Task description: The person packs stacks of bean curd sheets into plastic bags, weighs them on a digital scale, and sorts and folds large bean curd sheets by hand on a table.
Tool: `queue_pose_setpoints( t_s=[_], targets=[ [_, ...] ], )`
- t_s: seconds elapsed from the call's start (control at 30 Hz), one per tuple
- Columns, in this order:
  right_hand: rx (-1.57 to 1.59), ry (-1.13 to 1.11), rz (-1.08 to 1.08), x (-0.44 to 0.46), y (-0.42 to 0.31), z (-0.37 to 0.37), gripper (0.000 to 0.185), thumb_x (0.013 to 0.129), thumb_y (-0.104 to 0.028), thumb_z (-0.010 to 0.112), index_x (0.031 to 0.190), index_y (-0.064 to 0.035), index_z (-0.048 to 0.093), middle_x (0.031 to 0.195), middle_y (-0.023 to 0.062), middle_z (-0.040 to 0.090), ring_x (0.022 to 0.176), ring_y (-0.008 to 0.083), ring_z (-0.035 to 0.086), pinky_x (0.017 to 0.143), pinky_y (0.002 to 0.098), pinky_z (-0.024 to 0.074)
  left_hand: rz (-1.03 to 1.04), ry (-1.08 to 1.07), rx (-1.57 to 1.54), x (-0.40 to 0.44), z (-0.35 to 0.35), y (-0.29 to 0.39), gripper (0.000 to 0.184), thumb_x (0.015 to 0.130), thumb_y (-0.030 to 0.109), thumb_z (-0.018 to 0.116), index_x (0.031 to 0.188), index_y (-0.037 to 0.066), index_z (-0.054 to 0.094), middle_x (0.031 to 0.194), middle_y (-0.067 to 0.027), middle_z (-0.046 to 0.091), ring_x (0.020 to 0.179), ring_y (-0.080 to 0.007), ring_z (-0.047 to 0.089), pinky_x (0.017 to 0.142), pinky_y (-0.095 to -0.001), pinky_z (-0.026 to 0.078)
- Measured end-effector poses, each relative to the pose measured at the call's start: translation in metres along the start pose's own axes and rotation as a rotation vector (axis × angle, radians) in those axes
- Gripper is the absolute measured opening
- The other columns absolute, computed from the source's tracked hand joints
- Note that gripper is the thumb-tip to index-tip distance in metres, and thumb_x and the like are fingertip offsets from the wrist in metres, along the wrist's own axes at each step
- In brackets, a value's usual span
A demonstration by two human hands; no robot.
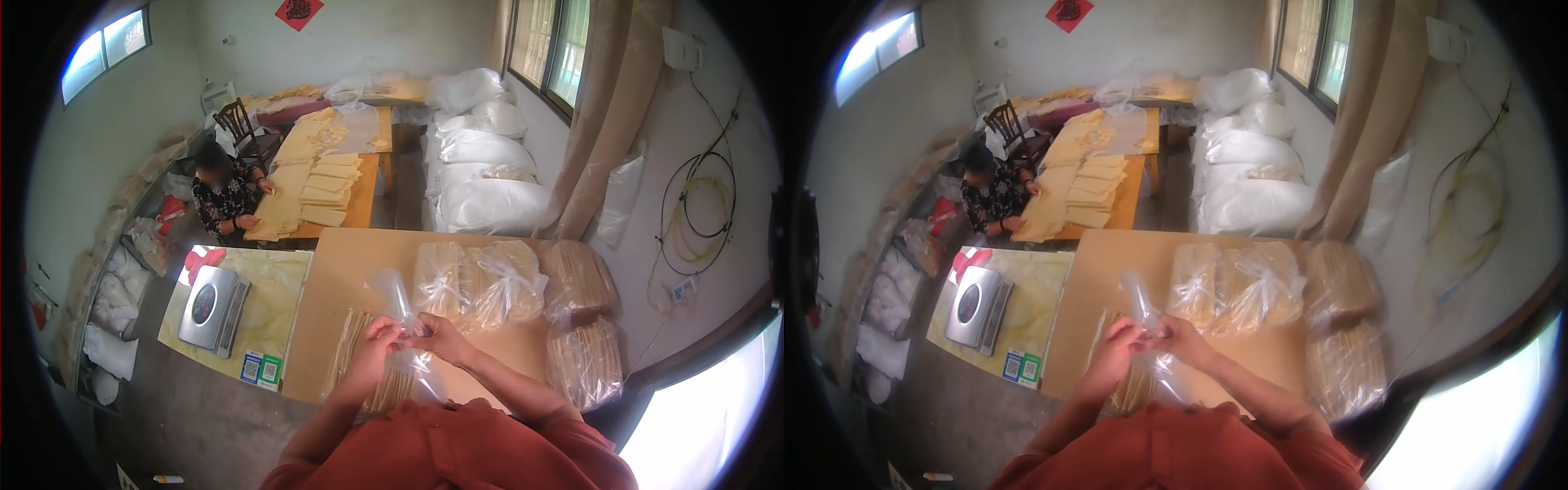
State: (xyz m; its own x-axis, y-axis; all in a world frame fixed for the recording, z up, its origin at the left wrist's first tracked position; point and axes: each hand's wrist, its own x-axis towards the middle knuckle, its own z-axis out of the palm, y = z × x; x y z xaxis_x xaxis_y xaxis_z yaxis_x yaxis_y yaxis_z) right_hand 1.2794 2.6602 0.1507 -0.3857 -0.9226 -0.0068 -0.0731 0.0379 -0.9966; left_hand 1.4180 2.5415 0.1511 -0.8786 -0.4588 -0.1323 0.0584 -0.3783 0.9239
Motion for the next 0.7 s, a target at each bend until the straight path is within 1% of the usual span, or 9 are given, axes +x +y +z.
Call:
queue_pose_setpoints(
  t_s=[0.1, 0.17, 0.23, 0.33, 0.37, 0.43, 0.53, 0.63, 0.7],
  targets=[
    [0.248, 0.045, 0.113, -0.001, 0.030, -0.015, 0.012, 0.082, 0.001, 0.060, 0.082, -0.0065, 0.051, 0.078, 0.0032, 0.058, 0.073, 0.0112, 0.057, 0.059, 0.0257, 0.0474, 0.008, 0.075, -0.233, -0.001, -0.007, 0.010, 0.010, 0.091, 0.016, 0.050, 0.094, 0.007, 0.053, 0.090, -0.0075, 0.061, 0.092, -0.0200, 0.060, 0.083, -0.0349, 0.048],
    [0.376, 0.133, 0.212, -0.002, 0.058, -0.030, 0.010, 0.083, 0.000, 0.059, 0.083, -0.0063, 0.051, 0.077, 0.0044, 0.057, 0.072, 0.0131, 0.058, 0.059, 0.0272, 0.0488, 0.055, -0.046, -0.574, -0.002, -0.020, -0.002, 0.011, 0.092, 0.010, 0.046, 0.098, 0.012, 0.055, 0.097, -0.0093, 0.062, 0.097, -0.0258, 0.060, 0.086, -0.0428, 0.048],
    [0.502, 0.411, 0.419, -0.004, 0.079, -0.046, 0.007, 0.081, 0.000, 0.058, 0.081, -0.0049, 0.053, 0.075, 0.0064, 0.060, 0.070, 0.0145, 0.058, 0.061, 0.0274, 0.0486, 0.015, -0.047, -0.587, -0.012, -0.018, 0.002, 0.008, 0.092, 0.010, 0.046, 0.095, 0.010, 0.054, 0.093, -0.0089, 0.062, 0.094, -0.0248, 0.059, 0.086, -0.0410, 0.047],
    [0.797, 0.394, 0.289, -0.013, 0.103, -0.089, 0.005, 0.083, -0.002, 0.052, 0.085, -0.0013, 0.056, 0.078, 0.0085, 0.061, 0.073, 0.0175, 0.060, 0.062, 0.0301, 0.0496, 0.020, 0.087, -0.632, -0.012, -0.032, -0.014, 0.006, 0.091, 0.009, 0.046, 0.092, 0.010, 0.053, 0.086, -0.0072, 0.060, 0.087, -0.0221, 0.058, 0.085, -0.0386, 0.047],
    [0.630, 0.452, 0.201, -0.015, 0.103, -0.101, 0.011, 0.083, -0.003, 0.048, 0.085, 0.0005, 0.058, 0.077, 0.0087, 0.060, 0.072, 0.0189, 0.060, 0.063, 0.0308, 0.0499, 0.056, 0.218, -0.660, -0.008, -0.042, -0.022, 0.006, 0.091, 0.009, 0.047, 0.091, 0.010, 0.052, 0.083, -0.0059, 0.059, 0.083, -0.0204, 0.057, 0.084, -0.0380, 0.048],
    [1.124, 0.502, 0.149, -0.022, 0.101, -0.135, 0.011, 0.082, -0.001, 0.047, 0.084, -0.0052, 0.057, 0.071, 0.0060, 0.057, 0.064, 0.0164, 0.054, 0.060, 0.0286, 0.0483, 0.072, 0.329, -0.703, -0.003, -0.057, -0.017, 0.006, 0.091, 0.009, 0.047, 0.090, 0.010, 0.052, 0.080, -0.0040, 0.056, 0.079, -0.0181, 0.056, 0.079, -0.0356, 0.048],
    [1.113, 0.677, 0.073, -0.023, 0.074, -0.147, 0.011, 0.084, -0.001, 0.047, 0.079, -0.0074, 0.054, 0.068, 0.0029, 0.053, 0.057, 0.0128, 0.051, 0.052, 0.0251, 0.0450, 0.128, 0.384, -0.670, 0.003, -0.079, -0.020, 0.006, 0.091, 0.008, 0.048, 0.089, 0.011, 0.052, 0.075, -0.0006, 0.052, 0.072, -0.0138, 0.053, 0.071, -0.0302, 0.048],
    [1.159, 0.508, 0.046, -0.025, 0.054, -0.156, 0.012, 0.085, -0.002, 0.048, 0.075, -0.0090, 0.052, 0.064, -0.0006, 0.049, 0.050, 0.0090, 0.045, 0.044, 0.0225, 0.0380, 0.194, 0.366, -0.485, 0.015, -0.104, -0.036, 0.005, 0.090, 0.007, 0.050, 0.087, 0.010, 0.051, 0.072, 0.0007, 0.049, 0.068, -0.0111, 0.050, 0.064, -0.0254, 0.046],
    [0.736, 0.801, 0.032, -0.024, 0.030, -0.154, 0.012, 0.086, -0.007, 0.050, 0.075, -0.0114, 0.051, 0.060, -0.0036, 0.045, 0.047, 0.0057, 0.042, 0.039, 0.0215, 0.0315, 0.233, 0.392, -0.374, 0.025, -0.130, -0.047, 0.006, 0.090, 0.006, 0.051, 0.086, 0.010, 0.051, 0.071, 0.0007, 0.048, 0.066, -0.0102, 0.049, 0.062, -0.0233, 0.045]
  ],
)
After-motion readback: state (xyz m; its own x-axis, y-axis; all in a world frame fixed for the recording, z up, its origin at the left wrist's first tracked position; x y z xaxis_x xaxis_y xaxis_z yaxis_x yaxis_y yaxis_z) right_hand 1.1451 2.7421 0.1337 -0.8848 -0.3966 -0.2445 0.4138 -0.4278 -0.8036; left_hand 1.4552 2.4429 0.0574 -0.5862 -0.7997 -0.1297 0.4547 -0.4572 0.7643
